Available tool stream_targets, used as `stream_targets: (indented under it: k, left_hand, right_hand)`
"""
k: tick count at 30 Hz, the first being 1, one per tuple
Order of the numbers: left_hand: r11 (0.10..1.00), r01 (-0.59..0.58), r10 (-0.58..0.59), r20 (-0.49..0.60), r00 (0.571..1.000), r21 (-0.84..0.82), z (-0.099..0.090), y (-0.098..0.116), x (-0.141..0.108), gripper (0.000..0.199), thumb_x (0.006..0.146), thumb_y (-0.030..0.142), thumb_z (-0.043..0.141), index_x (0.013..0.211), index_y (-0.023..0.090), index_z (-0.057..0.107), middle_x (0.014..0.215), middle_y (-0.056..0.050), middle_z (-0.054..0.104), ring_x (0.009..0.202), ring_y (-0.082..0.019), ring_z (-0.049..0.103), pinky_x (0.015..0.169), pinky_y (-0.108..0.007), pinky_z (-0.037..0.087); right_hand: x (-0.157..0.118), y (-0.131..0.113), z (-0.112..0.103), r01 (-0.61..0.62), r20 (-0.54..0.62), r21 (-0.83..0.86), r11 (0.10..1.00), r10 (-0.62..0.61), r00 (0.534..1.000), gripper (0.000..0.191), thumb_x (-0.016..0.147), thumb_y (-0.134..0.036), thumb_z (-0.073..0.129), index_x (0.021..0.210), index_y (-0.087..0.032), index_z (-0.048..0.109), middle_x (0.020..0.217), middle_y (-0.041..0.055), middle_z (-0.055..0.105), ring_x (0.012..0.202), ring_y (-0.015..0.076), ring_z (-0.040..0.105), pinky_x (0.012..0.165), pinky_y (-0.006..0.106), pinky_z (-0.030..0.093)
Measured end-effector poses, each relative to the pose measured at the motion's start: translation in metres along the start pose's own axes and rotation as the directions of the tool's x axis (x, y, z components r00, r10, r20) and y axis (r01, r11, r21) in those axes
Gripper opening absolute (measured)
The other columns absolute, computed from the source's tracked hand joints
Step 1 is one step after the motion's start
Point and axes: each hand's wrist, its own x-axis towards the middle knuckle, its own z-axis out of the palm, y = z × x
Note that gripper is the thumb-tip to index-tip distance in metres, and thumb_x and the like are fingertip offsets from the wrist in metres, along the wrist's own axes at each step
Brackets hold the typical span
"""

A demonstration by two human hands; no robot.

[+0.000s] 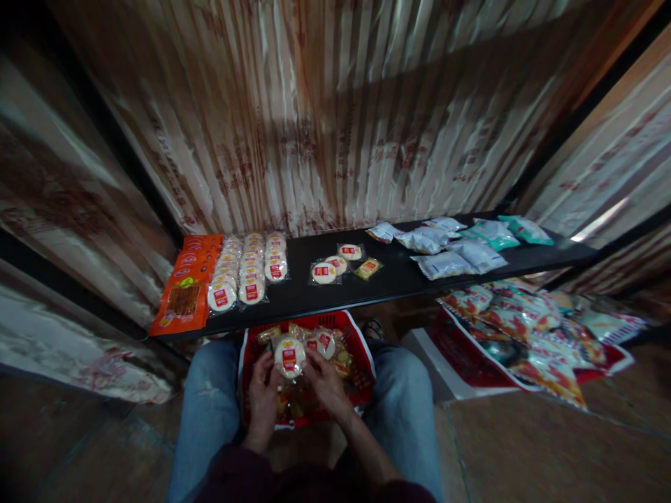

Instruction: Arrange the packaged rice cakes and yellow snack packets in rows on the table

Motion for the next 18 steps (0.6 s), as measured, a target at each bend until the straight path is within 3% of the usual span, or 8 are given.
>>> stream_targets:
  k: [4,9,18]
  left_hand:
    - [0.996,-0.087,0.087,-0.021,0.996,0.005,0.008,0.018,0.005,0.027,0.074,0.037,0.065,0.096,0.022,0.057,0.101,-0.009,0.065,0.1,-0.024,0.06,0.095,-0.038,0.044]
    - [0.98,-0.198,0.198,0.006,0.98,0.035,0.017,0.043,0.015,0.025,0.075,0.028,0.061,0.099,0.02,0.058,0.103,-0.009,0.064,0.097,-0.023,0.061,0.091,-0.036,0.046]
    - [0.854,-0.426,0.455,-0.032,0.89,0.299,0.029,0.069,0.034,0.025,0.081,0.022,0.049,0.101,0.017,0.062,0.099,-0.009,0.062,0.089,-0.019,0.06,0.083,-0.035,0.05]
  right_hand:
    - [0.013,-0.013,0.005,0.068,-0.039,-0.004,0.998,-0.068,0.997,0.045,0.068,-0.055,0.073,0.102,-0.025,0.071,0.105,0.0074,0.071,0.097,0.0279,0.065,0.093,0.046,0.048]
    - [0.03,-0.037,0.012,0.145,-0.097,-0.013,0.989,-0.145,0.985,0.044,0.069,-0.05,0.073,0.104,-0.024,0.071,0.107,0.0078,0.071,0.099,0.0279,0.064,0.094,0.044,0.048]
    - [0.059,-0.051,0.019,0.249,-0.198,-0.123,0.961,-0.269,0.942,0.043,0.072,-0.047,0.068,0.106,-0.021,0.071,0.105,0.0075,0.072,0.098,0.0247,0.065,0.092,0.041,0.05]
